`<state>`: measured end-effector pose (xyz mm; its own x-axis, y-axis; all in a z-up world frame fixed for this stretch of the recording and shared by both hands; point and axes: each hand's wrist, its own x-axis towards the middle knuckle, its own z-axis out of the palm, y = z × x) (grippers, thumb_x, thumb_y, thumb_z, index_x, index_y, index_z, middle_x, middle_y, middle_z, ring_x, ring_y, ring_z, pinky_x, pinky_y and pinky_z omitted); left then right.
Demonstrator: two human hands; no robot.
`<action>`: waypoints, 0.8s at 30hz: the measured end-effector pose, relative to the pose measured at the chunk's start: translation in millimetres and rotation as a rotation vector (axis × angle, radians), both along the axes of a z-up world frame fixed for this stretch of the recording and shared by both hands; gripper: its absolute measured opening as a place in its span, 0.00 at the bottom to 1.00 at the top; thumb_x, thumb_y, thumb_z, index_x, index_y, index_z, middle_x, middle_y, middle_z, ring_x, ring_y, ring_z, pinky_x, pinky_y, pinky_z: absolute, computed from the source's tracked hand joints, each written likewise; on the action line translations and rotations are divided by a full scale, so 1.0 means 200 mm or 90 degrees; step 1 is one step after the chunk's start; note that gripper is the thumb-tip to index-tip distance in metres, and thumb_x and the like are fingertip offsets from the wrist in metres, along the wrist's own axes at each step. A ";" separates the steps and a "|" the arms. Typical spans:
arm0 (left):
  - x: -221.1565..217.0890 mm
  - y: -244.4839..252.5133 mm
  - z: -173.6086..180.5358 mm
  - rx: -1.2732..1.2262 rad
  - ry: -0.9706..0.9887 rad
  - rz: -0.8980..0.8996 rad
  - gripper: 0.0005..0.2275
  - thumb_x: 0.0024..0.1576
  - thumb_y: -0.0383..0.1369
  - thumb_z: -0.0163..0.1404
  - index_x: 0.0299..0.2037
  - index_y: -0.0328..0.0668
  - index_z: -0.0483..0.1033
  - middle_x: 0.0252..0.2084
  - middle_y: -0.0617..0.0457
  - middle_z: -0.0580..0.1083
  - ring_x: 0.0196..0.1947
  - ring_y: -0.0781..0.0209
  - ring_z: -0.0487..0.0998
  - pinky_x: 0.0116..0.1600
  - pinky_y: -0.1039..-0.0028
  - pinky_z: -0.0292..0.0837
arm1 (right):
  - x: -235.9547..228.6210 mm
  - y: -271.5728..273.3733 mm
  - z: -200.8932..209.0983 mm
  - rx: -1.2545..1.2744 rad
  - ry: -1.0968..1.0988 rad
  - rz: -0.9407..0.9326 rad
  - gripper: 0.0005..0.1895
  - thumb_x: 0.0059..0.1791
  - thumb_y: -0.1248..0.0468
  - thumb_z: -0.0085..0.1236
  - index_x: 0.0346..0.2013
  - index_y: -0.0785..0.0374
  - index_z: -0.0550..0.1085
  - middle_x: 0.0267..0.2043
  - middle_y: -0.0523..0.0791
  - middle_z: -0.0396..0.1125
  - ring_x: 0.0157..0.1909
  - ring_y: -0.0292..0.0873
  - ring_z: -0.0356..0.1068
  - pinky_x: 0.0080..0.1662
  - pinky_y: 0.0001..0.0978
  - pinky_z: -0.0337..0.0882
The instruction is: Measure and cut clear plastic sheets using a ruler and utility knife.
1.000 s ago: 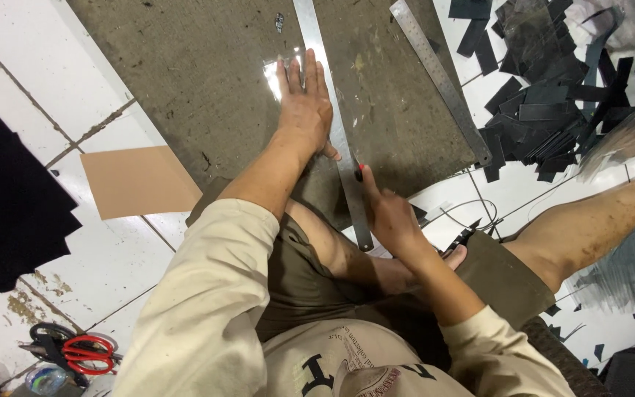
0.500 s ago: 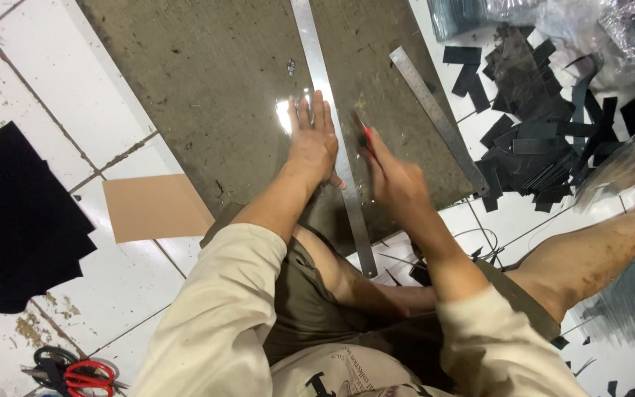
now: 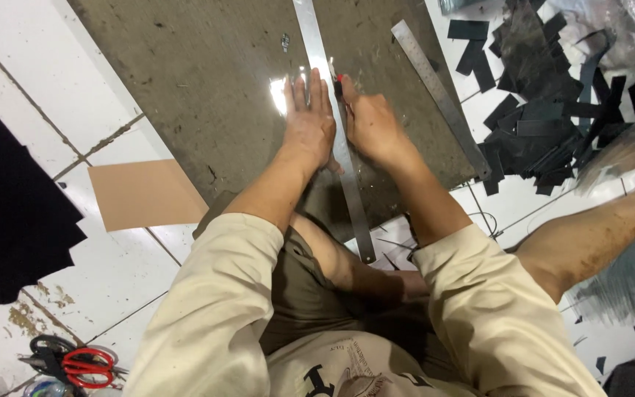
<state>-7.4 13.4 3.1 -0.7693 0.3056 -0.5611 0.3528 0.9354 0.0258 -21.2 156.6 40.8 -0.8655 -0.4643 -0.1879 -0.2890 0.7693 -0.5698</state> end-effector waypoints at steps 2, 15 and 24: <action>0.00 0.01 -0.02 0.002 0.003 0.002 0.75 0.23 0.72 0.65 0.71 0.16 0.43 0.73 0.16 0.35 0.74 0.20 0.36 0.66 0.30 0.18 | 0.09 0.04 0.00 0.027 -0.032 -0.004 0.27 0.50 0.71 0.45 0.64 0.82 0.62 0.33 0.64 0.73 0.27 0.62 0.75 0.28 0.51 0.72; 0.00 0.01 0.00 0.026 0.018 0.010 0.76 0.21 0.73 0.64 0.72 0.16 0.42 0.73 0.15 0.35 0.73 0.18 0.35 0.65 0.29 0.15 | 0.84 0.30 0.09 0.125 -0.151 -0.011 0.38 0.49 0.66 0.52 0.72 0.72 0.53 0.26 0.53 0.74 0.25 0.57 0.73 0.27 0.47 0.69; 0.01 0.00 0.04 0.035 0.003 0.018 0.75 0.22 0.70 0.67 0.70 0.14 0.43 0.72 0.13 0.36 0.73 0.16 0.36 0.66 0.30 0.18 | 0.85 0.52 0.10 0.173 -0.141 0.043 0.39 0.46 0.68 0.51 0.73 0.56 0.57 0.23 0.55 0.70 0.22 0.59 0.69 0.26 0.50 0.64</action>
